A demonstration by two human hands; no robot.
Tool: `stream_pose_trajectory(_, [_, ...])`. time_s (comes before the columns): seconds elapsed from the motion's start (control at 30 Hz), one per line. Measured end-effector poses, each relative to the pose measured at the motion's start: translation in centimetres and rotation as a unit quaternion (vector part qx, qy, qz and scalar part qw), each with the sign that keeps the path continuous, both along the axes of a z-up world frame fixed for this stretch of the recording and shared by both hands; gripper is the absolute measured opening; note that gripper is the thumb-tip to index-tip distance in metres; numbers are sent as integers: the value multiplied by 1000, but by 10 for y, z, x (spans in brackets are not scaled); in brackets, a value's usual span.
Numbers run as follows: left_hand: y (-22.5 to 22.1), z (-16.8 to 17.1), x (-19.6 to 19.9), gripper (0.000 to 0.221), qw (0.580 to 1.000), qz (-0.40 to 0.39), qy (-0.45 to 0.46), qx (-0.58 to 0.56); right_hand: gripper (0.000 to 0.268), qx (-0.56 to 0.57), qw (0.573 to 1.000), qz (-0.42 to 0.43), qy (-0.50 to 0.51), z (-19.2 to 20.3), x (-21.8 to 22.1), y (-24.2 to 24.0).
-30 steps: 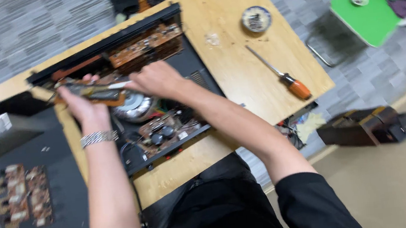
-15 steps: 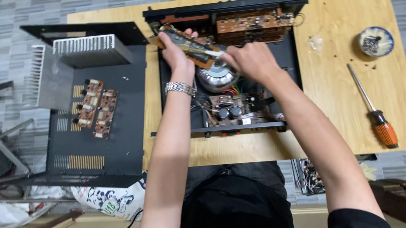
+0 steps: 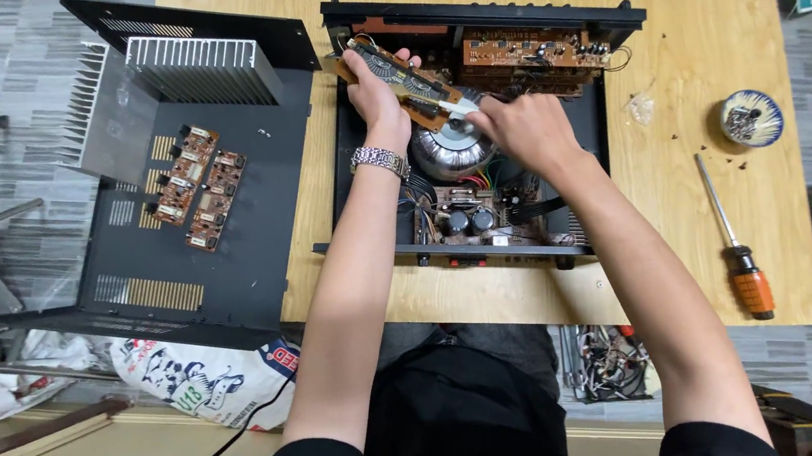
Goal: Repairing an electronic amplifier by unscrewing and removing internal circuit boards
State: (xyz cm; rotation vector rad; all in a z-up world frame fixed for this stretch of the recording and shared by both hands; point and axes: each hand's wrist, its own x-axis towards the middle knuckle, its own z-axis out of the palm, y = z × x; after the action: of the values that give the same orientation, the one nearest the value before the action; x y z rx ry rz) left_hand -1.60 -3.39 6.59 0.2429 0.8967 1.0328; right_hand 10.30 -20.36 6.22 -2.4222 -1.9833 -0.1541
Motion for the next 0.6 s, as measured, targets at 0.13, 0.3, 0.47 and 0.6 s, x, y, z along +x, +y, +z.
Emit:
stream_pose_trajectory(0.13, [0,-2,2,52,1000,-5,-12,-2,50,-20,998,-62,14,17,0,-15])
stream_pose_trajectory(0.3, [2,-5,4,48,999,13,-36,7,52,-28,988,-116,97,11,-3,-21])
stream_pose_trajectory(0.47, [3,-3,2,50,1000,4,-23,1,50,-30,997,-55,52,7,-6,-21])
stream_pose_trajectory(0.6, [2,2,2,48,999,-5,-43,-7,50,-4,994,-98,40,2,11,-26])
